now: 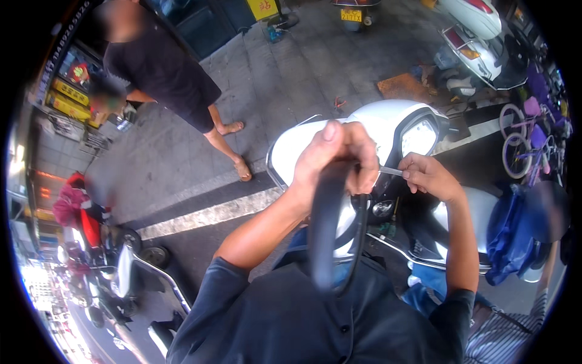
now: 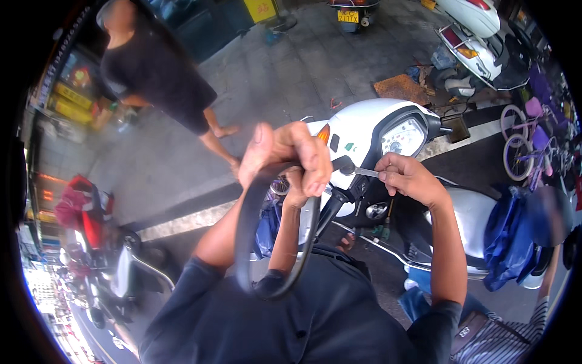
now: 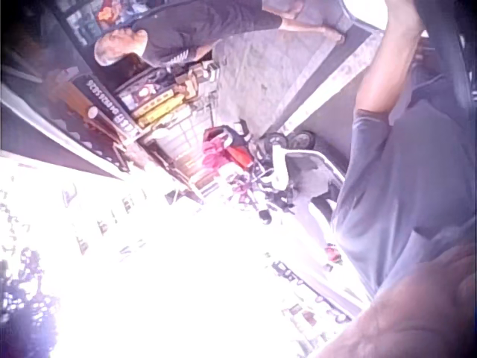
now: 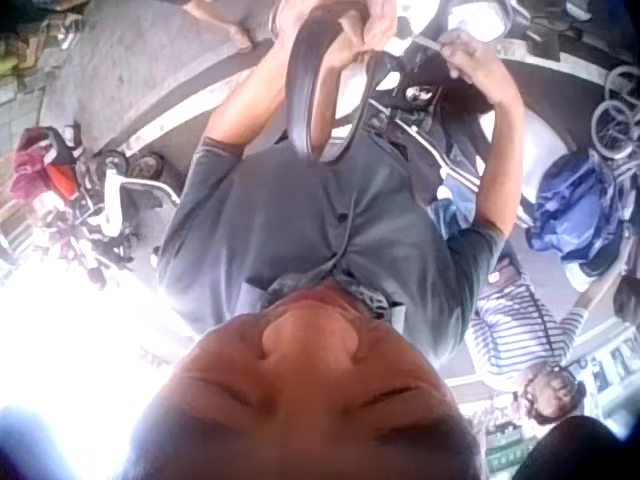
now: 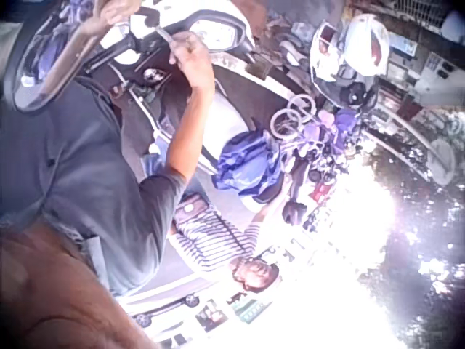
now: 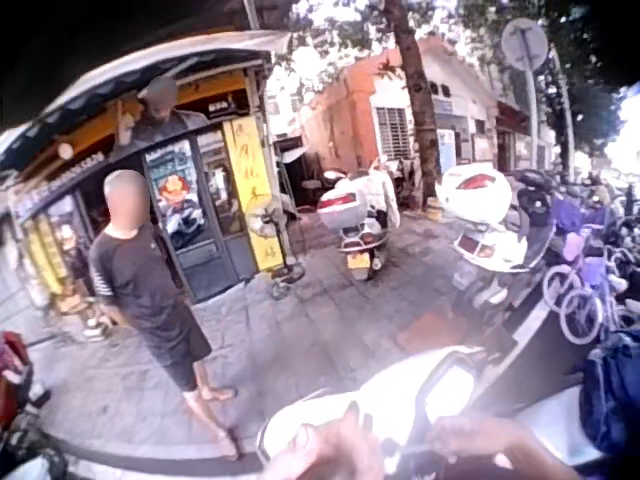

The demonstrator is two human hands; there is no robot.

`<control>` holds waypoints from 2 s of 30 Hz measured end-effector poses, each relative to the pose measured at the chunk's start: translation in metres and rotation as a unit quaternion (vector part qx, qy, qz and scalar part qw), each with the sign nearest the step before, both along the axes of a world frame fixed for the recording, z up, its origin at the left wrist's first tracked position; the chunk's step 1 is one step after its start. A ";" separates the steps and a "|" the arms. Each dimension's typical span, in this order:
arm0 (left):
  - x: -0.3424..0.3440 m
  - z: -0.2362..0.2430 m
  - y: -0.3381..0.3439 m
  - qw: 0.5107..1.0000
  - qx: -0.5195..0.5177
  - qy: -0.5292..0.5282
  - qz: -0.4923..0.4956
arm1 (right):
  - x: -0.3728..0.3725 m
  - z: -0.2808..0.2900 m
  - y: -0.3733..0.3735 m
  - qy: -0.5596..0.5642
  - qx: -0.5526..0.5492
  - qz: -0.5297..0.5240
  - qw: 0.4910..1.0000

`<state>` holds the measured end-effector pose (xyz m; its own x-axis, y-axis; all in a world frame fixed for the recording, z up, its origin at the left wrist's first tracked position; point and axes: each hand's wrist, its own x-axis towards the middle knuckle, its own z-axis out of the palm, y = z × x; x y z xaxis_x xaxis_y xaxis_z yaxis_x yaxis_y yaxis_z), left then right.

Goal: The person repairs a white scooter parked on a city sidewalk. They remove the front fairing, adjust the handlebars and dashboard, and use a power drill to secure screws on the front panel and handlebar area. A second person stands nearby observing the process.

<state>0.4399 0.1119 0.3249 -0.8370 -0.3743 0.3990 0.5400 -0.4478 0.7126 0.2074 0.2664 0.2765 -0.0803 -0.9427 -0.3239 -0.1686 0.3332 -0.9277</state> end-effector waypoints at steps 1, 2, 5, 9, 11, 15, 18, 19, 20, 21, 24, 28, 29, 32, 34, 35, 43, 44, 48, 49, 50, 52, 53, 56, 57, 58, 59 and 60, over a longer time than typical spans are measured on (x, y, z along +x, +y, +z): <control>-0.001 -0.004 -0.004 0.999 -0.034 -0.001 -0.013 | 0.004 0.006 -0.001 0.043 0.009 0.014 0.999; 0.000 -0.003 -0.004 0.998 -0.057 0.011 -0.013 | 0.007 0.007 -0.002 0.065 0.001 0.025 0.998; -0.003 -0.005 -0.006 0.992 -0.113 0.032 -0.046 | 0.019 0.010 0.006 0.115 0.027 -0.028 0.993; -0.013 -0.012 -0.015 0.992 -0.067 0.061 -0.083 | 0.060 -0.001 0.019 0.215 -0.043 -0.166 0.962; -0.010 -0.008 -0.025 0.985 -0.039 0.042 -0.160 | 0.080 -0.013 0.023 0.189 -0.029 -0.256 0.948; -0.016 0.002 -0.034 0.970 -0.103 0.035 -0.216 | 0.087 0.003 0.025 0.188 0.049 -0.279 0.940; -0.017 -0.003 -0.033 0.974 -0.094 0.044 -0.200 | 0.085 -0.002 0.024 0.179 0.024 -0.262 0.948; -0.017 -0.007 -0.032 0.978 -0.106 0.055 -0.173 | 0.086 -0.001 0.023 0.170 0.014 -0.258 0.951; -0.016 -0.012 -0.030 0.980 -0.118 0.066 -0.144 | 0.087 -0.003 0.023 0.155 0.017 -0.269 0.950; -0.016 -0.017 -0.029 0.982 -0.110 0.066 -0.139 | 0.087 -0.007 0.023 0.144 0.019 -0.278 0.949; -0.017 -0.023 -0.031 0.981 -0.104 0.070 -0.150 | 0.083 -0.003 0.022 0.154 0.031 -0.276 0.948; -0.021 -0.020 -0.030 0.979 -0.119 0.065 -0.151 | 0.083 -0.001 0.022 0.172 0.034 -0.255 0.951; -0.022 -0.020 -0.031 0.979 -0.117 0.066 -0.155 | 0.082 0.000 0.021 0.172 0.031 -0.248 0.953; -0.018 -0.013 -0.032 0.978 -0.141 0.034 -0.148 | 0.076 -0.008 0.022 0.176 0.016 -0.234 0.956; -0.018 -0.010 -0.033 0.974 -0.165 0.022 -0.155 | 0.076 -0.013 0.023 0.179 -0.011 -0.230 0.957; -0.018 -0.011 -0.030 0.974 -0.155 0.017 -0.161 | 0.077 -0.014 0.025 0.186 -0.002 -0.233 0.954; -0.018 -0.012 -0.028 0.979 -0.123 0.041 -0.155 | 0.093 -0.008 0.023 0.246 0.019 -0.297 0.922; -0.018 -0.014 -0.028 0.980 -0.109 0.058 -0.154 | 0.095 -0.007 0.023 0.248 0.019 -0.309 0.918; -0.027 -0.017 -0.029 0.973 -0.067 0.122 -0.185 | 0.100 -0.006 0.022 0.266 0.028 -0.322 0.908; -0.029 -0.023 -0.028 0.971 -0.046 0.130 -0.197 | 0.101 -0.006 0.022 0.270 0.024 -0.319 0.908; -0.034 -0.027 -0.033 0.955 -0.040 0.151 -0.250 | 0.101 -0.005 0.022 0.275 0.021 -0.317 0.908; -0.035 -0.029 -0.040 0.934 -0.049 0.195 -0.295 | 0.102 -0.008 0.023 0.271 0.000 -0.319 0.908; -0.034 -0.026 -0.038 0.933 -0.050 0.188 -0.303 | 0.102 -0.008 0.026 0.278 0.001 -0.323 0.905; -0.037 -0.028 -0.035 0.923 -0.057 0.211 -0.317 | 0.102 -0.008 0.027 0.295 0.000 -0.319 0.901; -0.040 -0.031 -0.034 0.917 -0.058 0.228 -0.324 | 0.103 -0.009 0.028 0.293 0.000 -0.326 0.899; -0.046 -0.037 -0.033 0.909 -0.058 0.253 -0.328 | 0.104 -0.009 0.030 0.291 -0.001 -0.332 0.897; -0.051 -0.044 -0.032 0.900 -0.058 0.277 -0.331 | 0.104 -0.010 0.030 0.288 -0.002 -0.338 0.896; -0.056 -0.044 -0.032 0.894 -0.068 0.291 -0.335 | 0.104 -0.009 0.031 0.305 -0.003 -0.337 0.891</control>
